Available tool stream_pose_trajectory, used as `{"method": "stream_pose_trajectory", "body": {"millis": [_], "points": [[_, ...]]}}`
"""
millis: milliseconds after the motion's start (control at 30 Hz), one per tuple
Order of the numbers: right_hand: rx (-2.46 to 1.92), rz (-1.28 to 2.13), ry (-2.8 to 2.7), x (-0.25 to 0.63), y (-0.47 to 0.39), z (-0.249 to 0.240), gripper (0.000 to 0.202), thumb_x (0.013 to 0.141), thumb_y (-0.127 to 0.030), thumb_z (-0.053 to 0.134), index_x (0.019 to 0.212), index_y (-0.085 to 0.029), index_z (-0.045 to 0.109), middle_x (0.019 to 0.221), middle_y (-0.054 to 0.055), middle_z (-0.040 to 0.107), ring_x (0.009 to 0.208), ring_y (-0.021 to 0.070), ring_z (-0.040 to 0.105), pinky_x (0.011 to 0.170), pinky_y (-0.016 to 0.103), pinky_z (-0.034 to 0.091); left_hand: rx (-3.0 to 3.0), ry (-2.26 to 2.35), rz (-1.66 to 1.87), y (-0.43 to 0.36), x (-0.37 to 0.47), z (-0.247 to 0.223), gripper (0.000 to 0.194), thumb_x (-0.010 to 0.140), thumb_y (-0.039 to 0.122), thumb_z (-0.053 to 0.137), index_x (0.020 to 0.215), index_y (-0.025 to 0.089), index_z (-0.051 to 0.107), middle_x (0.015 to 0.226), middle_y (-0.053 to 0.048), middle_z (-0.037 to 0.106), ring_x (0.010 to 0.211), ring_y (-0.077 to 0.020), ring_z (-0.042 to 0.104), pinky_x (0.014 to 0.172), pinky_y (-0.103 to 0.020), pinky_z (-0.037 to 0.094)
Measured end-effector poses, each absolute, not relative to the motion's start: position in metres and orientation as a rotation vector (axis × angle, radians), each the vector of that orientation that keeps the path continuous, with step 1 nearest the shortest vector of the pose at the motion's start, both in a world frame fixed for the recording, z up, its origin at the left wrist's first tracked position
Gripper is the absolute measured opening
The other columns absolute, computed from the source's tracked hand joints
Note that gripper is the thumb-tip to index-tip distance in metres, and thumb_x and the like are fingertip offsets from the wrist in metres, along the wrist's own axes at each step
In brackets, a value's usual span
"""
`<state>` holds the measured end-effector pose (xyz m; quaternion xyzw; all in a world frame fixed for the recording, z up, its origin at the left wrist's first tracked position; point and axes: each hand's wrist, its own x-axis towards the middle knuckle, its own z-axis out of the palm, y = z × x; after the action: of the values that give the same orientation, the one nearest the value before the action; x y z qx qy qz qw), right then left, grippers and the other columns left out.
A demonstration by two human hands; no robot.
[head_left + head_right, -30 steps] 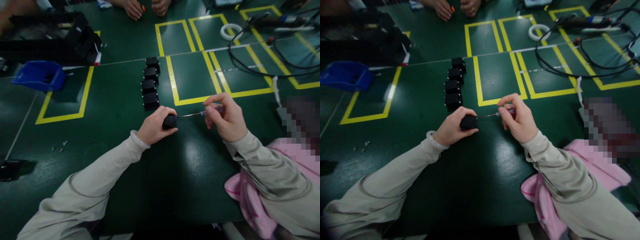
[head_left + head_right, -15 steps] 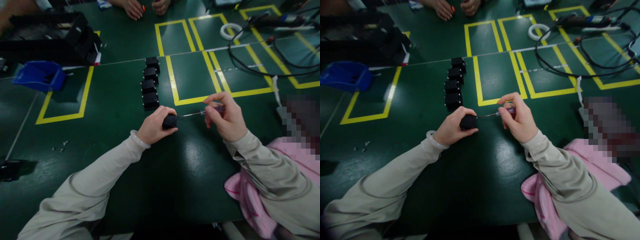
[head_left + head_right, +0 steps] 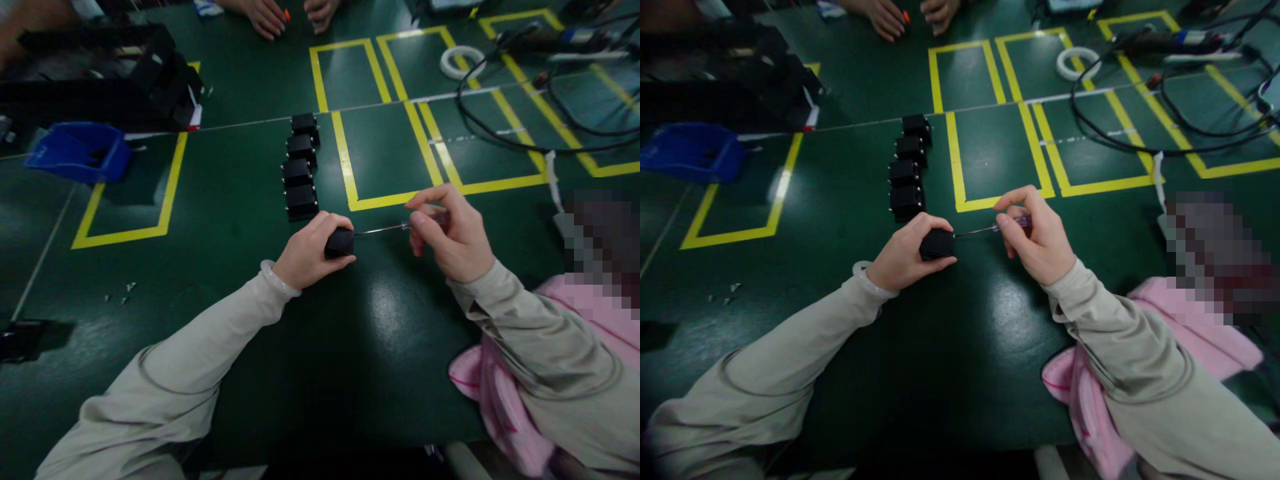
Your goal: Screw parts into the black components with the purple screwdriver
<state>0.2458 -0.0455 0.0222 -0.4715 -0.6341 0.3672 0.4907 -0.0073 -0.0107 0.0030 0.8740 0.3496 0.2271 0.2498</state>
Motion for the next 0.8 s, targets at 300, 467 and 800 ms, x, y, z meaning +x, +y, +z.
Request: {"method": "stream_pose_trajectory", "body": {"millis": [300, 467, 800], "points": [[-1.145, 0.863, -1.556, 0.2461, -0.0449, 0.023, 0.017, 0.098, -0.036, 0.064, 0.102, -0.022, 0.055, 0.057, -0.008, 0.052, 0.041, 0.009, 0.053, 0.041, 0.027, 0.038, 2.385, 0.947, 0.633, -0.0102, -0.0074, 0.0022, 0.042, 0.085, 0.026, 0.078, 0.118, 0.018, 0.054, 0.116, -0.008, 0.062, 0.104, -0.0214, 0.063, 0.09, -0.038, 0.054], [-1.14, 0.894, -1.555, 0.2472, -0.0452, 0.0207, 0.016, 0.099, -0.038, 0.062, 0.099, -0.023, 0.055, 0.053, -0.009, 0.048, 0.04, 0.0094, 0.05, 0.041, 0.027, 0.038, 2.387, 0.954, 0.626, -0.0104, -0.0071, 0.0025, 0.043, 0.084, 0.026, 0.079, 0.118, 0.017, 0.054, 0.116, -0.008, 0.062, 0.103, -0.0216, 0.063, 0.089, -0.038, 0.055], [-1.141, 0.855, -1.562, 0.246, -0.0455, 0.0224, 0.013, 0.098, -0.031, 0.063, 0.102, -0.021, 0.055, 0.06, -0.007, 0.052, 0.043, 0.0092, 0.054, 0.042, 0.027, 0.04, 2.388, 0.957, 0.622, -0.0104, -0.0067, 0.0032, 0.042, 0.084, 0.027, 0.079, 0.118, 0.018, 0.055, 0.116, -0.008, 0.062, 0.103, -0.0215, 0.063, 0.09, -0.038, 0.055]]}}
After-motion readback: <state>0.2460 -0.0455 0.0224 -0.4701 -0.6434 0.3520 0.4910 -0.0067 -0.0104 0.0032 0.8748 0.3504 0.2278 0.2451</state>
